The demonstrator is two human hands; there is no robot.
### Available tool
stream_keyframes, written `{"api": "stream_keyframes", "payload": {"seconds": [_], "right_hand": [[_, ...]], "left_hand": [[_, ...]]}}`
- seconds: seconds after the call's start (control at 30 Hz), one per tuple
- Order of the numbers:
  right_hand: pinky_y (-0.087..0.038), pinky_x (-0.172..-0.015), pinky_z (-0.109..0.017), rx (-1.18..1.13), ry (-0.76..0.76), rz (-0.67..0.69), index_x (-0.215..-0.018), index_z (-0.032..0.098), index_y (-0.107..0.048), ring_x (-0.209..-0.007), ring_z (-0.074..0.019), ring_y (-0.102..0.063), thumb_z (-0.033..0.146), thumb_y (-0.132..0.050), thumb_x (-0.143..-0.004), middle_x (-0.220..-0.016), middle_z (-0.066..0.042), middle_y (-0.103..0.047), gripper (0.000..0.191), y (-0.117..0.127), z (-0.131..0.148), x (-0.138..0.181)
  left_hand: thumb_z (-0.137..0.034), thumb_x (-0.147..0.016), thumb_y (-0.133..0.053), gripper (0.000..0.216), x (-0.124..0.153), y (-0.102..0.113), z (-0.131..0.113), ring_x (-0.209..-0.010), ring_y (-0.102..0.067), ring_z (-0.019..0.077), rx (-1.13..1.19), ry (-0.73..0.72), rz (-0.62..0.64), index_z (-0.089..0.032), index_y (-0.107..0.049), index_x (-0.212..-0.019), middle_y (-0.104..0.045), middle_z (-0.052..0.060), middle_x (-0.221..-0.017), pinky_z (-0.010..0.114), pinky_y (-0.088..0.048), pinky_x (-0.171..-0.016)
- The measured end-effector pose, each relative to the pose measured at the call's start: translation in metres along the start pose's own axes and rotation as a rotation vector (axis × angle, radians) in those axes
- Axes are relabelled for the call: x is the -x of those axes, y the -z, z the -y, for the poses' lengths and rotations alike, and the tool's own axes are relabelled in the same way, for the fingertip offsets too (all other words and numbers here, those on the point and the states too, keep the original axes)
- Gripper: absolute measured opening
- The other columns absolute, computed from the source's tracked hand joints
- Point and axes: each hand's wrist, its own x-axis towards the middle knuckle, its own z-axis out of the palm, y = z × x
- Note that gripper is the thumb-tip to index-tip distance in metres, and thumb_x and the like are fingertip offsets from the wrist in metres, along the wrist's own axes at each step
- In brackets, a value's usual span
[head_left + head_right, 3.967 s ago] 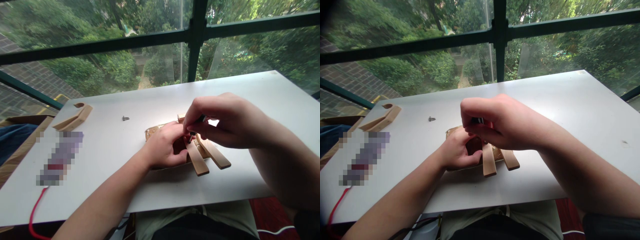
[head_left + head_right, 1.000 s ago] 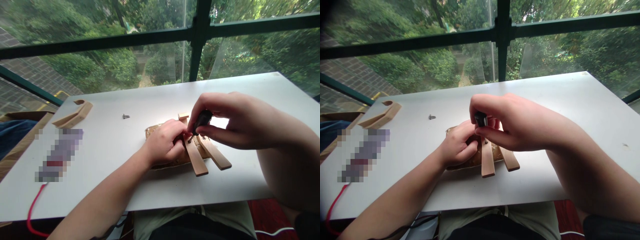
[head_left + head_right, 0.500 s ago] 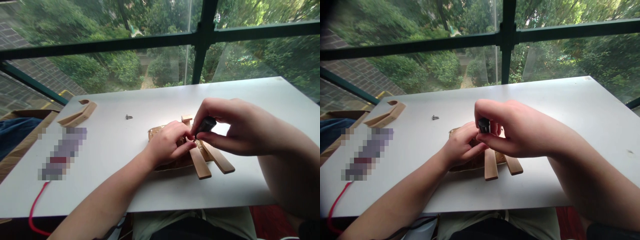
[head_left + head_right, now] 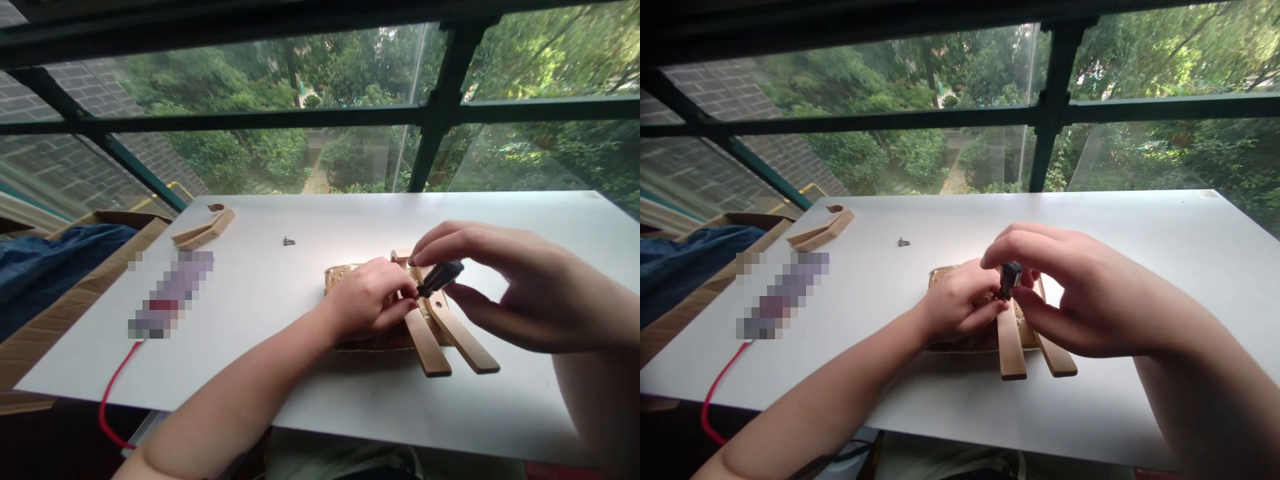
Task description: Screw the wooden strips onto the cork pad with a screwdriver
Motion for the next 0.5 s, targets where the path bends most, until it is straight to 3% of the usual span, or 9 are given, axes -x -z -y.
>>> {"api": "stream_keyframes", "payload": {"seconds": [0.23, 0.5], "right_hand": [[-0.057, -0.074, -0.035, 0.123, -0.022, -0.068, -0.124, 0.033, -0.063, -0.095, -0.0257, -0.068, 0.012, -0.068, -0.076, -0.112, -0.004, -0.070, 0.052, 0.006, 0.002, 0.009], [-0.055, -0.073, -0.037, 0.197, -0.035, -0.087, -0.115, 0.033, -0.069, -0.086, -0.0245, -0.069, 0.017, -0.067, -0.081, -0.102, -0.003, -0.073, 0.038, 0.012, 0.015, 0.009]], "left_hand": [[-0.027, -0.091, -0.053, 0.010, -0.001, 0.002, -0.001, -0.086, -0.059, 0.0172, -0.025, -0.025, 0.031, -0.019, -0.057, -0.087, -0.068, 0.005, -0.089, 0.034, -0.049, -0.084], [-0.024, -0.089, -0.056, 0.009, -0.004, 0.004, -0.002, -0.086, -0.062, 0.0182, -0.017, -0.043, 0.036, -0.017, -0.060, -0.085, -0.070, 0.006, -0.087, 0.034, -0.051, -0.084]]}}
